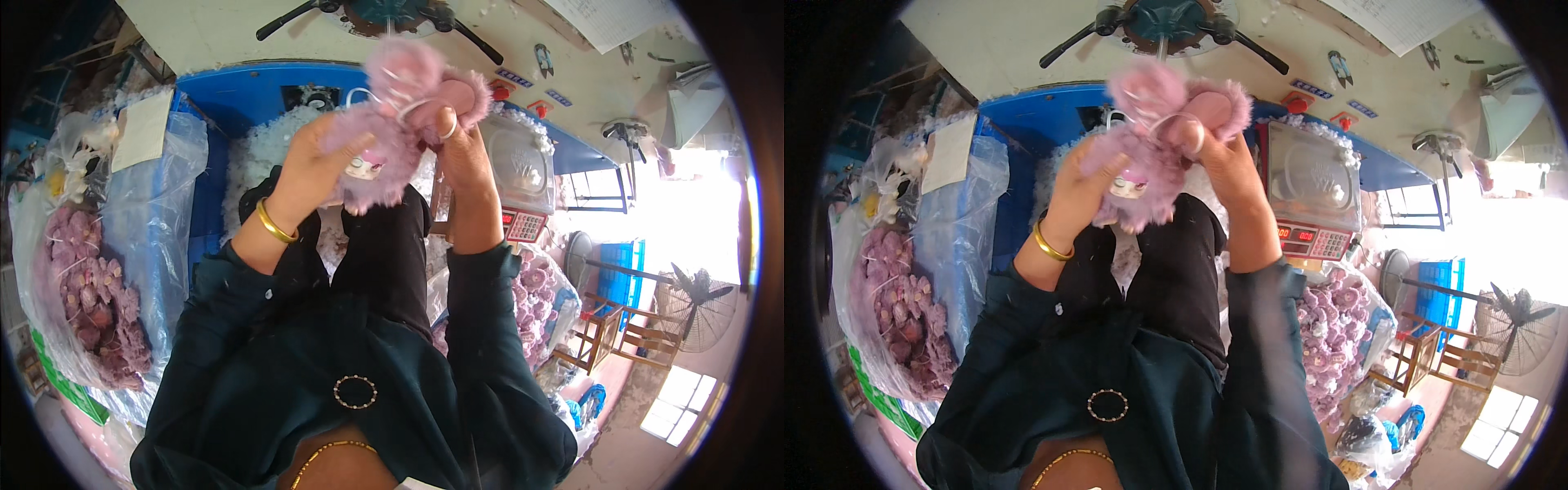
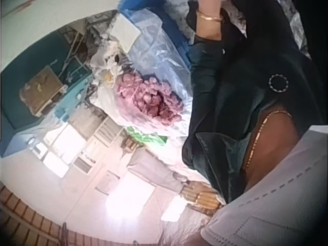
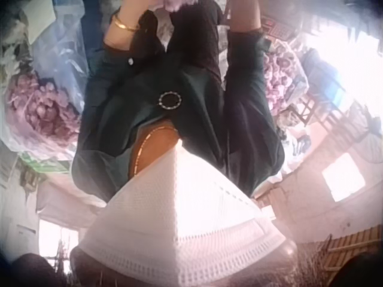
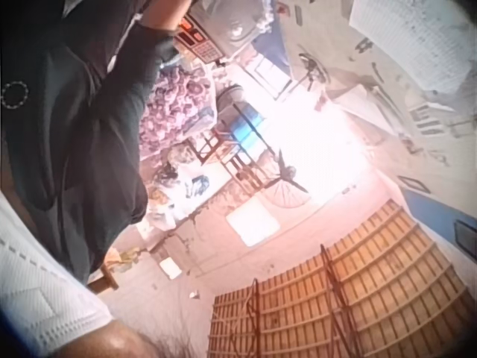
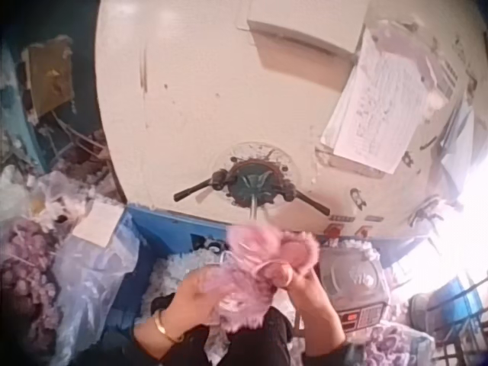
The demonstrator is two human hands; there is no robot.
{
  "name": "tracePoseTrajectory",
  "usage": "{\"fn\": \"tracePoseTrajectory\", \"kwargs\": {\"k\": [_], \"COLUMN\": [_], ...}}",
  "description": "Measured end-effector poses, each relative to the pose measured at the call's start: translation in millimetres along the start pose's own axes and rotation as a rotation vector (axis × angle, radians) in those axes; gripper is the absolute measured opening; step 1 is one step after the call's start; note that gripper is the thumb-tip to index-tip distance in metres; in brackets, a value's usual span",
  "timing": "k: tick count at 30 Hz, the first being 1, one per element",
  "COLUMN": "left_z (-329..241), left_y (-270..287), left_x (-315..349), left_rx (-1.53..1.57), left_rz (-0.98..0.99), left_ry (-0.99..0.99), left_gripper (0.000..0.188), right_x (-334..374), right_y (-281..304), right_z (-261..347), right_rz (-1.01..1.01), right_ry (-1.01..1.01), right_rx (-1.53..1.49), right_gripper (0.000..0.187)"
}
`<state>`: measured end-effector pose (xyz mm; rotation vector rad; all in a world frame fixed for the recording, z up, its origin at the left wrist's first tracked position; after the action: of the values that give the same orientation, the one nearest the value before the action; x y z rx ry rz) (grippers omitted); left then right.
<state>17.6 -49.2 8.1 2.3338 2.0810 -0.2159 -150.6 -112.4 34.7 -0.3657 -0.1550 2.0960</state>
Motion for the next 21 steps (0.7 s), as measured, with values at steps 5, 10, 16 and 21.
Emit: {"fn": "tracePoseTrajectory", "kwargs": {"k": [5,10,16,21], "left_z": [16,30,17,-7], "left_y": [-7,-14,-24,-26], "left_x": [0,15,-3,-13], "left_rx": [0.355,0.236,0.990,0.864], "left_rz": [-0.081,0.062,0.225,0.033], "left_ry": [0.021,0.001,0.422,0.073], "left_gripper": [0.034,0.030,0.039,0.048], "right_x": [37,33,42,-4], "right_y": [-14,-31,-62,-50], "right_z": [-51,-37,18,26], "right_rz": [0.184,0.108,0.512,0.056], "right_ry": [-0.367,-0.378,-0.054,0.215], "right_rx": [-0.411,0.050,1.091,1.242], "right_gripper": [0.048,0.024,0.033,0.033]}}
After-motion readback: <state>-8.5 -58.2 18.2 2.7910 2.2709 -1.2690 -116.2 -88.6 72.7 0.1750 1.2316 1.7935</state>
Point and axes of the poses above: each hand's wrist, its own x-axis away from the middle knuckle, its own y-axis out of the back of the hand, z = x × y, the point moved 5 cm from there along -x, towards the middle knuckle, and after that the axes turned 7 degrees about z, right-handed, at the moved point
